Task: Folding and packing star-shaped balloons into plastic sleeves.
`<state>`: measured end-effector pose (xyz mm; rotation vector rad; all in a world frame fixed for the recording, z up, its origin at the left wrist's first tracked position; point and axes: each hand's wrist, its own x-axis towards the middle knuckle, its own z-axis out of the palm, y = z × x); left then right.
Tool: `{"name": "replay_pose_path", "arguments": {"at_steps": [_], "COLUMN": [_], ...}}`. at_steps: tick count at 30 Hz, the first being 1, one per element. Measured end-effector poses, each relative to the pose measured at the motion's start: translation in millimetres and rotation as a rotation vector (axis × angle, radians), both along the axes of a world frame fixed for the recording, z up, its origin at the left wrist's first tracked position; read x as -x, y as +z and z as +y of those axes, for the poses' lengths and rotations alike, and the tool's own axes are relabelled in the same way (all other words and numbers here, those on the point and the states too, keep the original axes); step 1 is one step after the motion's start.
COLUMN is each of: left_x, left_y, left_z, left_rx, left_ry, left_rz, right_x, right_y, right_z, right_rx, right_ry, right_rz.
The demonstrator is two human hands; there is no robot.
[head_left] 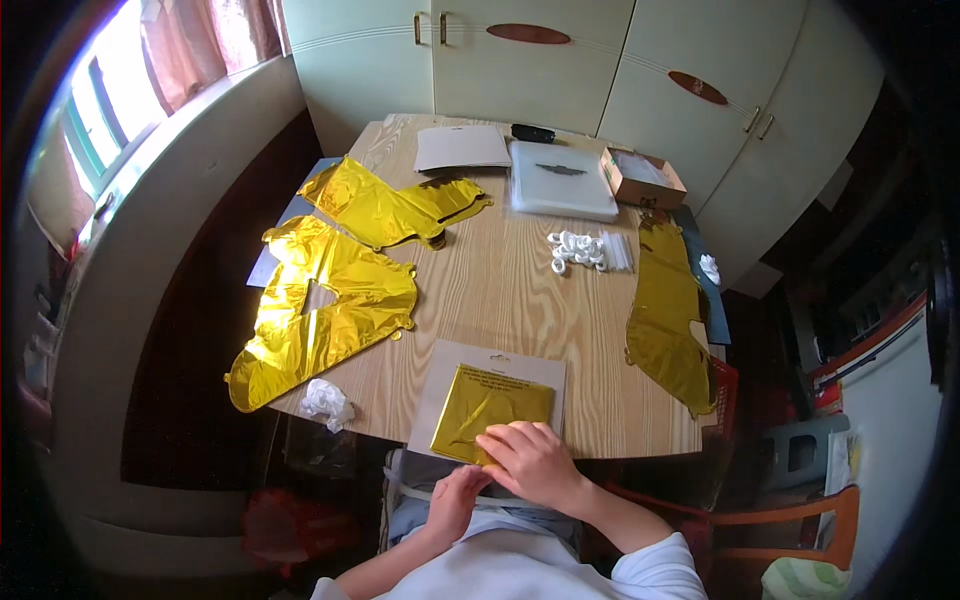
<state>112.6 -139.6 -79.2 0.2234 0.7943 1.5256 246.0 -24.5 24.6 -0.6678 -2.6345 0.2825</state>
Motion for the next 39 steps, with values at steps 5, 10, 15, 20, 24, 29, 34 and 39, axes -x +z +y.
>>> {"name": "replay_pose_path", "arguments": {"at_steps": [5,10,15,20,24,29,34,39], "left_x": [-2.4,-6.2,-6.8,-5.6,-2.9,-0.5,0.9,0.9], "left_y": [1.1,3.7,6.4,6.6,7.8,9.1,9.7,9.1], "left_z": [-0.1,0.3,5.9,7.0,7.8,9.5,12.1,14.0], "left_rx": [-0.043,0.006,0.047,0.074,0.100,0.115,0.112,0.115], "left_ry": [-0.087,-0.086,-0.083,-0.081,-0.090,-0.117,-0.158,-0.139], "left_rz": [-0.013,0.085,0.069,0.118,0.190,0.293,0.337,0.296], "right_x": [4.7,2.3,-7.5,-16.1,-24.1,-28.7,-20.9,-16.5], "right_y": [-5.8,-2.6,-9.8,-22.8,-23.5,-25.3,-16.0,-20.9], "right_z": [5.0,2.3,1.6,5.3,14.0,18.0,0.9,-3.3], "right_rx": [-0.104,-0.025,0.015,0.008,0.027,-0.020,-0.070,-0.175], "right_ry": [-0.053,-0.036,-0.004,0.120,0.190,0.180,0.108,0.018], "right_rz": [0.027,0.037,-0.018,0.009,0.027,0.009,-0.005,-0.036]}}
